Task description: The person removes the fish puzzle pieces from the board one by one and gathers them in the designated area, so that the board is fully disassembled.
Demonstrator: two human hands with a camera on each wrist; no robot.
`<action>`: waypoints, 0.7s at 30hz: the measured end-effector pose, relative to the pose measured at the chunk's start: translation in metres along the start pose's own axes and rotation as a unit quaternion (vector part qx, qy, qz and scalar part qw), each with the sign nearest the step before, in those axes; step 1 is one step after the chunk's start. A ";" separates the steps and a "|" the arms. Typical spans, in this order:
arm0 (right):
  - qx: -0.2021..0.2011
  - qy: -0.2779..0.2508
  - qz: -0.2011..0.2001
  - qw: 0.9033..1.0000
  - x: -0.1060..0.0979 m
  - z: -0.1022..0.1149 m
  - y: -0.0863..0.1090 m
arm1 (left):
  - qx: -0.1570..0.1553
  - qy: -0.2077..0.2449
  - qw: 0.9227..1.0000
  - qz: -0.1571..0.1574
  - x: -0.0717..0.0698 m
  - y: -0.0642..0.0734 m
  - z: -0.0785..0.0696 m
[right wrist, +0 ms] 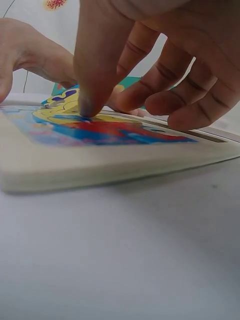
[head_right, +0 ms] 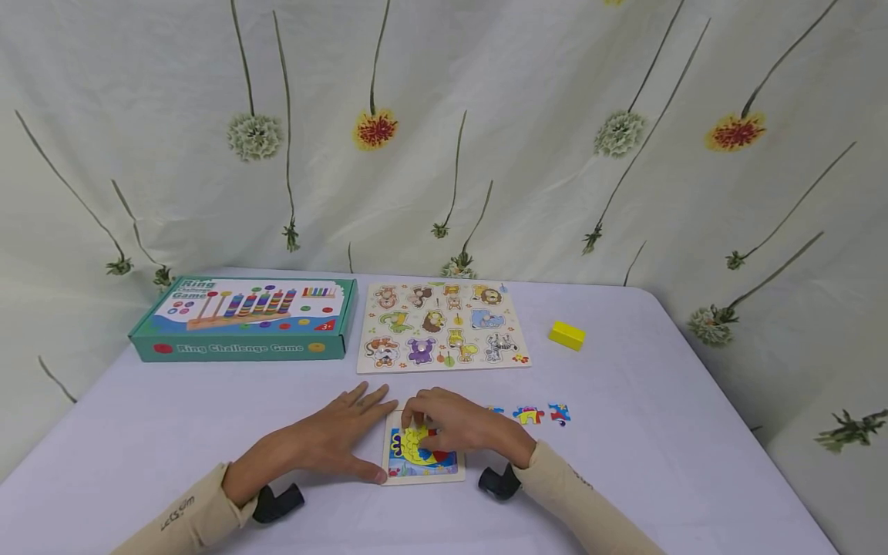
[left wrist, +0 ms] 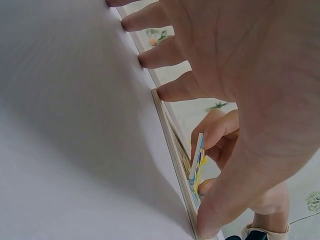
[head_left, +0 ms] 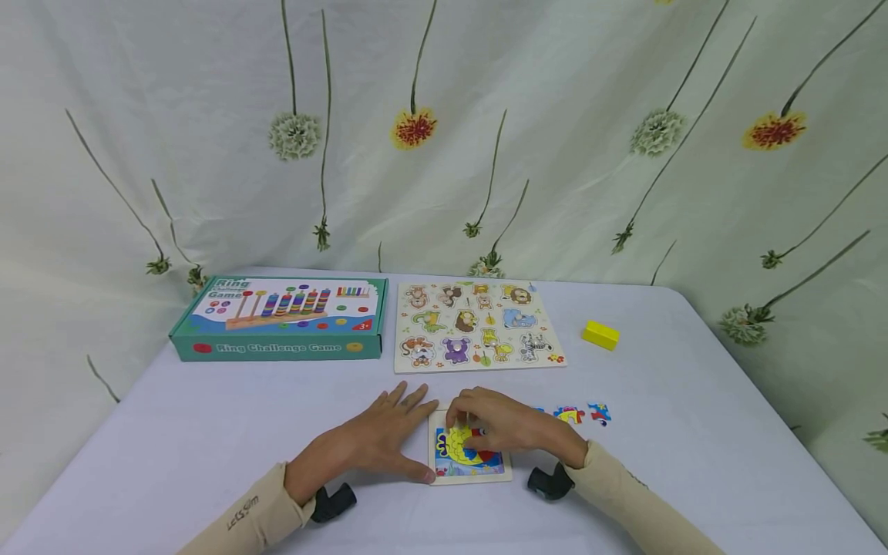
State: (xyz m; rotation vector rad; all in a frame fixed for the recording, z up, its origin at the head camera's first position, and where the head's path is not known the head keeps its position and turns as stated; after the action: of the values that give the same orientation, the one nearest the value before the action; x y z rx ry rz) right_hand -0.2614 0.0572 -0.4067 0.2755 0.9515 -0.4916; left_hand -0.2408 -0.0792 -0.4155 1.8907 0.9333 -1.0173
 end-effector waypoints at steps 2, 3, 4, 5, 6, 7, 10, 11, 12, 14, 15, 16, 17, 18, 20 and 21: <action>0.001 -0.003 -0.001 1.000 0.000 0.000 -0.001 | 0.001 0.000 1.000 -0.001 0.000 0.000 0.000; 0.003 -0.005 -0.001 1.000 0.001 0.000 -0.001 | 0.001 0.000 1.000 0.000 0.000 0.000 0.000; 0.004 -0.006 -0.001 1.000 0.001 0.000 -0.001 | 0.001 0.001 1.000 0.000 0.000 0.000 0.000; 0.005 -0.007 -0.002 1.000 0.001 0.001 -0.001 | 0.001 0.001 1.000 0.000 0.000 0.000 0.000; 0.006 -0.009 -0.002 1.000 0.001 0.001 -0.001 | 0.001 0.002 1.000 0.000 0.000 0.000 0.000; 0.006 -0.010 -0.001 1.000 0.001 0.001 -0.001 | 0.002 0.002 1.000 0.001 0.000 0.000 0.000; 0.004 -0.012 -0.001 1.000 0.001 0.002 -0.001 | 0.001 0.001 1.000 0.001 0.000 0.001 0.000; 0.004 -0.012 -0.001 1.000 0.001 0.002 -0.002 | 0.001 0.001 1.000 0.001 0.000 0.001 0.000; 0.003 -0.014 0.000 1.000 0.001 0.002 -0.002 | 0.001 0.000 1.000 0.001 0.000 0.001 0.000; 0.001 -0.016 -0.001 1.000 0.001 0.002 -0.002 | 0.001 0.000 1.000 0.001 0.000 0.001 0.000; 0.000 -0.017 -0.001 1.000 0.001 0.002 -0.002 | 0.000 0.000 1.000 0.001 0.000 0.001 0.000; 0.000 -0.019 -0.002 1.000 0.001 0.002 -0.002 | -0.001 0.000 1.000 0.001 0.000 0.001 0.000; 0.000 -0.020 -0.002 1.000 0.001 0.002 -0.002 | -0.001 0.000 1.000 0.001 0.000 0.001 0.000; -0.001 -0.021 -0.002 1.000 0.001 0.002 -0.003 | -0.002 0.001 1.000 0.001 0.000 0.001 0.000; -0.001 -0.023 -0.003 1.000 0.001 0.002 -0.003 | -0.003 0.002 1.000 0.002 0.000 0.001 0.000; 0.000 -0.024 -0.003 1.000 0.002 0.001 -0.003 | -0.003 0.001 1.000 0.002 0.000 0.000 0.000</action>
State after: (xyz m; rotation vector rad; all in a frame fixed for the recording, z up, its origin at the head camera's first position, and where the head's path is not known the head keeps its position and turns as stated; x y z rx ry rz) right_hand -0.2611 0.0538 -0.4072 0.2593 0.9053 -0.5010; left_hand -0.2405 -0.0795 -0.4151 1.8887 0.9332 -1.0087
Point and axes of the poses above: each hand's wrist, its own y-axis away from the middle knuckle, its own x-axis out of the palm, z = x × y, the point moved 7 cm from there along -y, towards the middle knuckle, and after that the axes turned 7 degrees about -x, right-handed, at the moved point
